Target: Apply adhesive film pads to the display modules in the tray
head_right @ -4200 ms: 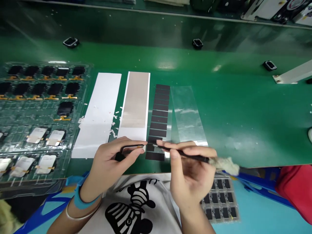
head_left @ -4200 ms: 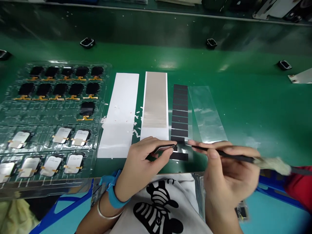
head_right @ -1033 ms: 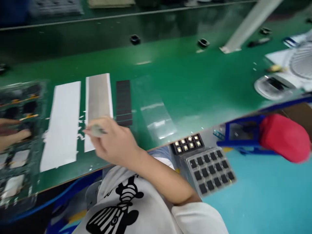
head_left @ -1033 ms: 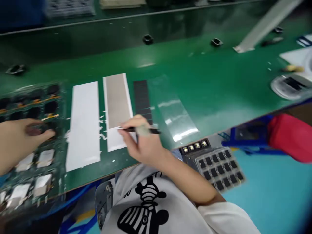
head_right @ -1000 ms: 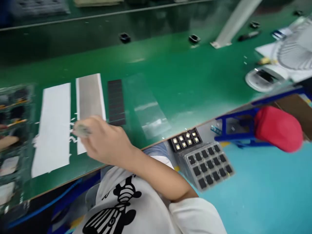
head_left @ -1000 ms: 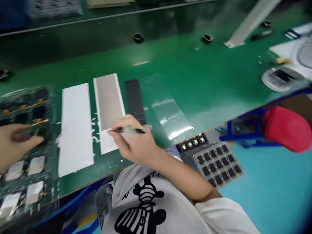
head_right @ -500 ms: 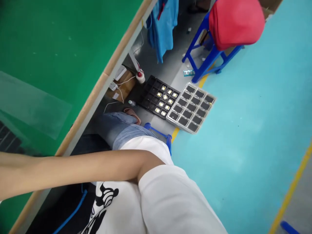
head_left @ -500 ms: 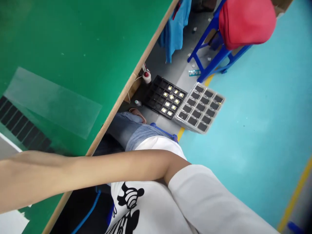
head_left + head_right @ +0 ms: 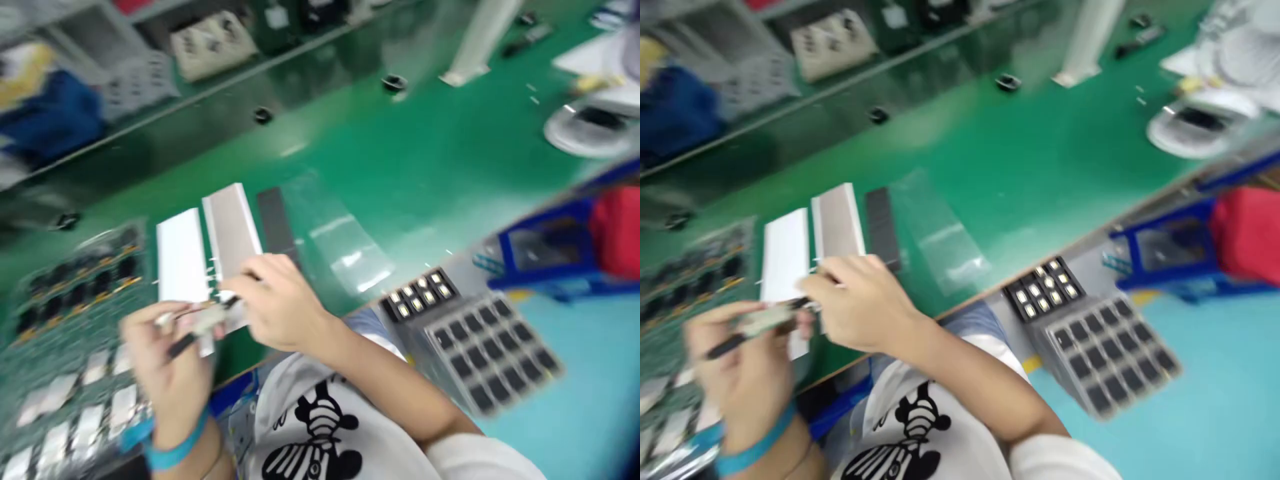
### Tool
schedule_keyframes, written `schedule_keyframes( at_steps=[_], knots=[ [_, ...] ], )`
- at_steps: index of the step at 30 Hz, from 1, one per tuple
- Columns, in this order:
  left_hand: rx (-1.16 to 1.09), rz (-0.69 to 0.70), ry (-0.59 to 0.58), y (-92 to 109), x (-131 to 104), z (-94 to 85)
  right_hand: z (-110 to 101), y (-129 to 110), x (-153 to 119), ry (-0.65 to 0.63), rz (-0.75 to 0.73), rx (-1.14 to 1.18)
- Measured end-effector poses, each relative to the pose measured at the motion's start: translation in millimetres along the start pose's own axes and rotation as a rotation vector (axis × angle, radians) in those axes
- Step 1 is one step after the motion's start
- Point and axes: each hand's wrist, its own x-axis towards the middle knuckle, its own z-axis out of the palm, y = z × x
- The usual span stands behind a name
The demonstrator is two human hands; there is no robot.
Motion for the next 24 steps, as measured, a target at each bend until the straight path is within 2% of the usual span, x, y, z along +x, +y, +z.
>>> schedule_keyframes(
  at_steps=[2,3,5,8,11,24],
  knots=[
    [-0.026,-0.01,0.038,2,-9,15.5,-5,4,1,0.067,-0.015,0.048],
    [-0.036,-0.03,0.023,2,-10,22.5,-7,6,2,0.082,0.001,0.05],
    [-0.191,-0.083,-0.052,1,-9,29.5,-9,6,2,0.104,-0.008,0.054],
    [-0.362,-0.163,-0.161,0,-12,26.3,-8,3,-1,0.096,-0.088,0.02],
    [-0.365,-0.212,-0.21,1,-16,21.3,-5,1,-4,0.037,-0.181,-0.042],
    [-0.363,-0.222,-0.183,-3,-19,19.8,-11,4,12,-0.169,-0.245,-0.081]
  ],
)
